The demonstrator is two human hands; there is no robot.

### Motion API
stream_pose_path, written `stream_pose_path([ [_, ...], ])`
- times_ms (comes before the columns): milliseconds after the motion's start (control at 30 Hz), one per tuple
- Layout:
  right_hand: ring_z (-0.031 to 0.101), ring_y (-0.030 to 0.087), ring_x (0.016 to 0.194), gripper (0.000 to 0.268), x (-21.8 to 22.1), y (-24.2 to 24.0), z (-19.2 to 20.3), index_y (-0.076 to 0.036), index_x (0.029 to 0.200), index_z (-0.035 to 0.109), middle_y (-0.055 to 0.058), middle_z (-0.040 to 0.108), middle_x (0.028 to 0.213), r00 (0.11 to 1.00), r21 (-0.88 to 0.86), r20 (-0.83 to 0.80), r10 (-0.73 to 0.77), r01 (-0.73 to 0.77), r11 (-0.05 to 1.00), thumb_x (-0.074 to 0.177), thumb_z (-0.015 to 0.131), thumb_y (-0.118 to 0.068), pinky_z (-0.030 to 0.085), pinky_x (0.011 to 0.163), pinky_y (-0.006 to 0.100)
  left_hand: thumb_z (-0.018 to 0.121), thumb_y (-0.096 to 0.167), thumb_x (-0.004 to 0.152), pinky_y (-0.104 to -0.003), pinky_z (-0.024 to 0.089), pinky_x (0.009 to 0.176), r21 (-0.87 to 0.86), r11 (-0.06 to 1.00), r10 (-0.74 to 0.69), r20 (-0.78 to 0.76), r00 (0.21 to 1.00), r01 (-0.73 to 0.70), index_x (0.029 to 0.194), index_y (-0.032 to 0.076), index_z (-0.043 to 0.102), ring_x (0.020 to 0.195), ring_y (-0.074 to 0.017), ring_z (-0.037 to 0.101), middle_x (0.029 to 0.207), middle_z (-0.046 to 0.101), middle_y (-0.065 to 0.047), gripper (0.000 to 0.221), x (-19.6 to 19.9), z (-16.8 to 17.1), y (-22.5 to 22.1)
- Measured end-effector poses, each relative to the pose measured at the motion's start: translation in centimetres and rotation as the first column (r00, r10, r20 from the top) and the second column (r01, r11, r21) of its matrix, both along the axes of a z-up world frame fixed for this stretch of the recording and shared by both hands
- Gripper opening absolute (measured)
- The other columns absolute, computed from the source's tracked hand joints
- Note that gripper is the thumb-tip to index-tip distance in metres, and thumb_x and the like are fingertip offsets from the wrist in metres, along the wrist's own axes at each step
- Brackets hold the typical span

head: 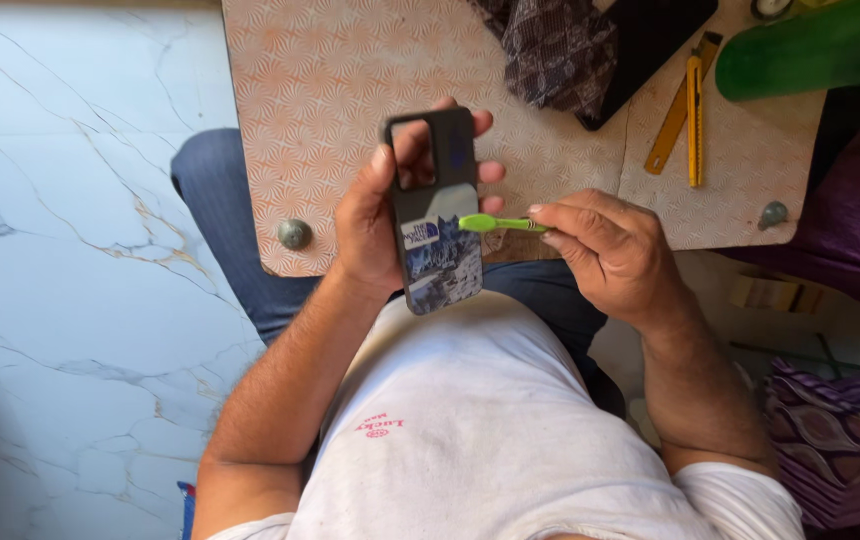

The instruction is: The person brushes a phone case with a toothbrush, then wipes the case and a smartphone with a cloth.

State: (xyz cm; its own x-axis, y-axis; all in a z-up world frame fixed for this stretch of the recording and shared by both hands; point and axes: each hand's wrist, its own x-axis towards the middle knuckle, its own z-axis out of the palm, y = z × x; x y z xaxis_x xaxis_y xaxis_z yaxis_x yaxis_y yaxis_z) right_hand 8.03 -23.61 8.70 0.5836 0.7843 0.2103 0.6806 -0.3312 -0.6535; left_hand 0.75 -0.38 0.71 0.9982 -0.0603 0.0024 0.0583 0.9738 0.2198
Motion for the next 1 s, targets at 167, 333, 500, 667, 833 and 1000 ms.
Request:
stream_pose_path([
  [167, 0.069, 0.016, 0.083, 0.022, 1.2, 0.1, -0.1, -0.007, 0.119, 0.070, 0.009, 0.071, 0.098, 0.994, 0.005, 0.075, -0.080, 0.080, 0.997, 0.100, 0.071, 0.003, 0.060, 0.067, 0.027, 0.063, 0.048, 0.099, -0.053, 0.055, 0.104, -0.037, 0.993, -0.108, 0.011, 0.994, 0.108, 0.164, 0.011, 0.032, 0.126, -0.0371, 0.062, 0.156, 0.042, -0.025, 0.081, -0.5, 0.9, 0.2],
  [333, 0.068, 0.019, 0.076, 0.025, 2.3, 1.4, 1.7, -0.012, 0.111, 0.077, 0.008, 0.071, 0.091, 0.900, -0.137, 0.391, 0.192, -0.149, 0.979, 0.092, 0.073, 0.003, 0.056, 0.062, 0.031, 0.065, 0.053, 0.094, -0.056, 0.057, 0.103, 0.118, 0.980, -0.162, -0.011, 0.987, 0.162, 0.162, 0.004, 0.030, 0.123, -0.0378, 0.063, 0.162, 0.040, -0.025, 0.091, -0.7, 1.0, 0.6],
  [500, 0.069, 0.021, 0.077, 0.022, 3.7, 2.5, 4.5, -0.009, 0.107, 0.077, 0.006, 0.070, 0.087, 0.904, -0.170, 0.398, 0.158, -0.096, 0.981, 0.089, 0.075, 0.003, 0.057, 0.065, 0.035, 0.054, 0.067, 0.100, -0.054, 0.058, 0.103, 0.134, 0.975, -0.180, 0.028, 0.983, 0.175, 0.165, 0.004, 0.028, 0.120, -0.0374, 0.065, 0.165, 0.039, -0.022, 0.093, -0.8, 0.3, -0.1],
  [667, 0.068, 0.018, 0.077, 0.021, 4.6, 2.9, 4.7, -0.010, 0.110, 0.077, 0.005, 0.070, 0.091, 0.912, -0.155, 0.386, 0.142, -0.087, 0.984, 0.096, 0.073, 0.006, 0.056, 0.063, 0.032, 0.050, 0.066, 0.102, -0.056, 0.059, 0.101, 0.191, 0.970, -0.158, 0.028, 0.987, 0.150, 0.165, 0.003, 0.026, 0.118, -0.0381, 0.065, 0.162, 0.040, -0.024, 0.092, -0.7, 0.1, -0.2],
  [833, 0.066, 0.014, 0.074, 0.021, 5.2, 2.2, 3.8, -0.012, 0.112, 0.078, 0.004, 0.071, 0.092, 0.937, -0.193, 0.330, 0.113, -0.050, 0.980, 0.102, 0.073, 0.007, 0.053, 0.058, 0.028, 0.047, 0.065, 0.103, -0.055, 0.059, 0.100, 0.145, 0.978, -0.152, 0.012, 0.988, 0.149, 0.166, 0.003, 0.024, 0.117, -0.0386, 0.066, 0.157, 0.044, -0.027, 0.091, -0.6, 0.5, 0.0],
  [1000, 0.065, 0.016, 0.071, 0.034, 5.2, 2.0, 3.3, -0.013, 0.115, 0.079, 0.006, 0.072, 0.091, 0.933, -0.201, 0.316, 0.174, -0.113, 0.973, 0.095, 0.066, 0.011, 0.053, 0.056, 0.029, 0.047, 0.067, 0.101, -0.056, 0.059, 0.097, 0.155, 0.976, -0.154, -0.024, 0.988, 0.155, 0.165, 0.002, 0.025, 0.114, -0.0389, 0.066, 0.155, 0.045, -0.026, 0.094, -0.6, 1.0, 0.1],
])
